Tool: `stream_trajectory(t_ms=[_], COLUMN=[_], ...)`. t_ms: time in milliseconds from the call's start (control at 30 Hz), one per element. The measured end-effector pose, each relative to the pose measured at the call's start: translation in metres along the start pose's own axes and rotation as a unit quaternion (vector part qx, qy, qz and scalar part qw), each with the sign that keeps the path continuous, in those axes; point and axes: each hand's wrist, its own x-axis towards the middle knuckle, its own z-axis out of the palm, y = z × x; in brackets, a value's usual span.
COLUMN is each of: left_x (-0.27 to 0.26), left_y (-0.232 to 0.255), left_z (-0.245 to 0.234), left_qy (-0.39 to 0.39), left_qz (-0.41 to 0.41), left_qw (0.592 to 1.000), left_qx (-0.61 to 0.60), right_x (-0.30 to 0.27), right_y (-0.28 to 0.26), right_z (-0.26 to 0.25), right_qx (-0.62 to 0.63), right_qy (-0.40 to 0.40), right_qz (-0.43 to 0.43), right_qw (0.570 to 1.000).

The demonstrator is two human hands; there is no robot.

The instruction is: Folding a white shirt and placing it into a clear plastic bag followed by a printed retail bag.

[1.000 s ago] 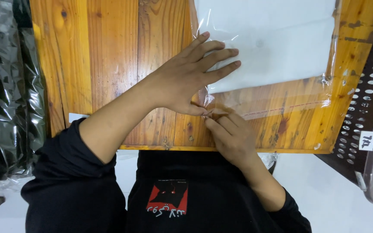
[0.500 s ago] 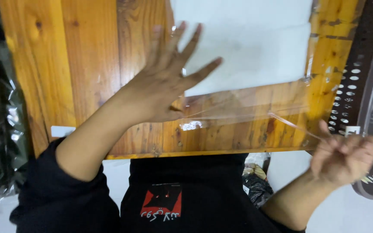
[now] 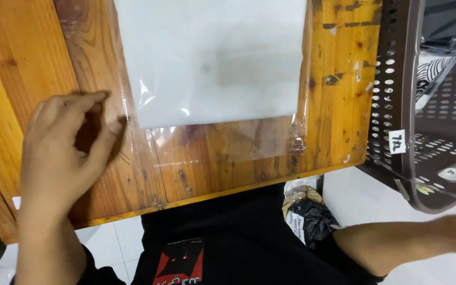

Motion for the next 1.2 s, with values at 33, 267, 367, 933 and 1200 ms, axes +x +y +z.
stream_trajectory(t_ms=[33,267,367,933,1200], left_x=[-0.001,0.0,-0.001,-0.007,-0.003], left_y=[-0.002,-0.006,-0.007,-0.009,-0.005], left_z=[0.007,0.022,0.023,0.033,0.028], left_qy=[0.0,0.012,-0.013,0.081,0.064], left_qz=[0.002,0.019,0.097,0.1,0.129], left_qw=[1.0,1.0,0.995,0.971,0.964], left_qx=[0.002,-0.016,-0.03,-0.202,-0.224], right_x=[0.008,-0.01,-0.017,-0.023,-0.034], right_y=[-0.014,-0.04,-0.045,-0.038,-0.024], right_z=[0.008,0.108,0.118,0.117,0.114], right_qx=[0.0,-0.086,-0.007,0.113,0.17], right_qy=[0.002,-0.273,-0.305,-0.423,-0.364], right_qz=[0.001,-0.265,-0.229,0.06,0.03], right_qw=[1.0,0.921,0.924,0.897,0.915])
